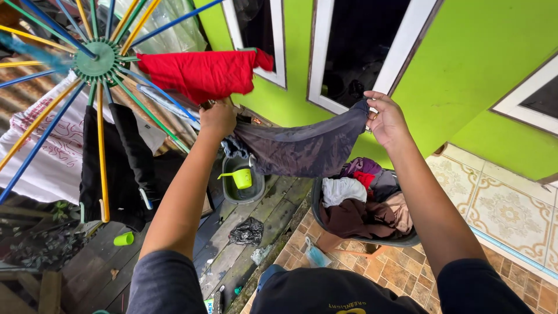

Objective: Hanging wet laundry on a circular drying rack outdoors.

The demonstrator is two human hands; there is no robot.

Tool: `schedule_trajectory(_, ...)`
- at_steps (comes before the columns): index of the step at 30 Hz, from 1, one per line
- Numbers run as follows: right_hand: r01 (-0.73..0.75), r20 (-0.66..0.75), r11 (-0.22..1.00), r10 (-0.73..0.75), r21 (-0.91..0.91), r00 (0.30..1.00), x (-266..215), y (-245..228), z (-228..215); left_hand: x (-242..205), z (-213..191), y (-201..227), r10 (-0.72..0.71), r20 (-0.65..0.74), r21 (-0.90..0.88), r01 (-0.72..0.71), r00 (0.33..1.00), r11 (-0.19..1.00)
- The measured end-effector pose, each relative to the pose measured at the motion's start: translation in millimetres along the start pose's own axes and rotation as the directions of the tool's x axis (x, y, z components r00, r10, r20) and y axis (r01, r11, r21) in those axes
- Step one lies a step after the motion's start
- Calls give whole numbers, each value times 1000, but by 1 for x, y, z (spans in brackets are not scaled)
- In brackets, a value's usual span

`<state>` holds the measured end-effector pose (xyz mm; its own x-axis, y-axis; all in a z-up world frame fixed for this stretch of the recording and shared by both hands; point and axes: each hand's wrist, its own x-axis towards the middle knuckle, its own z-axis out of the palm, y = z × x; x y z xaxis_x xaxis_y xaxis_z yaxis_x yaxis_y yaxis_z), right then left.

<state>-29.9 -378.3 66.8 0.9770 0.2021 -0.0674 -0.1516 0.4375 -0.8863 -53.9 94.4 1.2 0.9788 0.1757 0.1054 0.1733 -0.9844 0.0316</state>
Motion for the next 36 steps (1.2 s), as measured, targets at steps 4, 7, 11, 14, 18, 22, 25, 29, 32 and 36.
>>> schedule_trajectory(4, -17, 7, 999, 17, -28, 1000, 8, 7, 13, -47, -32, -2, -118, 130, -76, 128, 985, 989)
schedule_trajectory(7, 3, 33, 1000, -4, 23, 999, 19, 14, 21, -57, -24, -16, -62, 193, -117, 86, 979, 989)
schedule_trajectory(11, 56, 166, 995, -69, 83, 984, 21, 12, 48, -62, -30, -22, 141, 267, -88, -122, 953, 989)
schedule_trajectory(14, 65, 235, 995, -81, 73, 969, 16, 6, 80, -81, -65, -15, 186, 242, -231, -130, 952, 964)
schedule_trajectory(18, 67, 350, 996, -85, 62, 933, 9, 4, 130, -98, -101, -19, 175, 198, -454, -69, 964, 888)
schedule_trajectory(22, 38, 425, 998, -54, 46, 904, -1, 4, 193, -106, -129, -62, 26, -174, -453, -104, 984, 886)
schedule_trajectory(25, 71, 529, 997, -52, -17, 847, 9, 25, 238, -102, -144, -117, -126, -605, -460, -215, 787, 862)
schedule_trajectory(29, 118, 618, 973, 32, -200, 785, 49, 71, 303, -94, -166, -186, -359, -694, -528, -102, 624, 843)
schedule_trajectory(32, 90, 636, 948, 133, -306, 760, 75, 97, 353, -59, -157, -242, -430, -709, -535, -30, 559, 844)
schedule_trajectory(36, 196, 460, 572, 361, -796, 811, 150, 168, 382, 0, -149, -291, -358, -784, -431, -29, 507, 902)
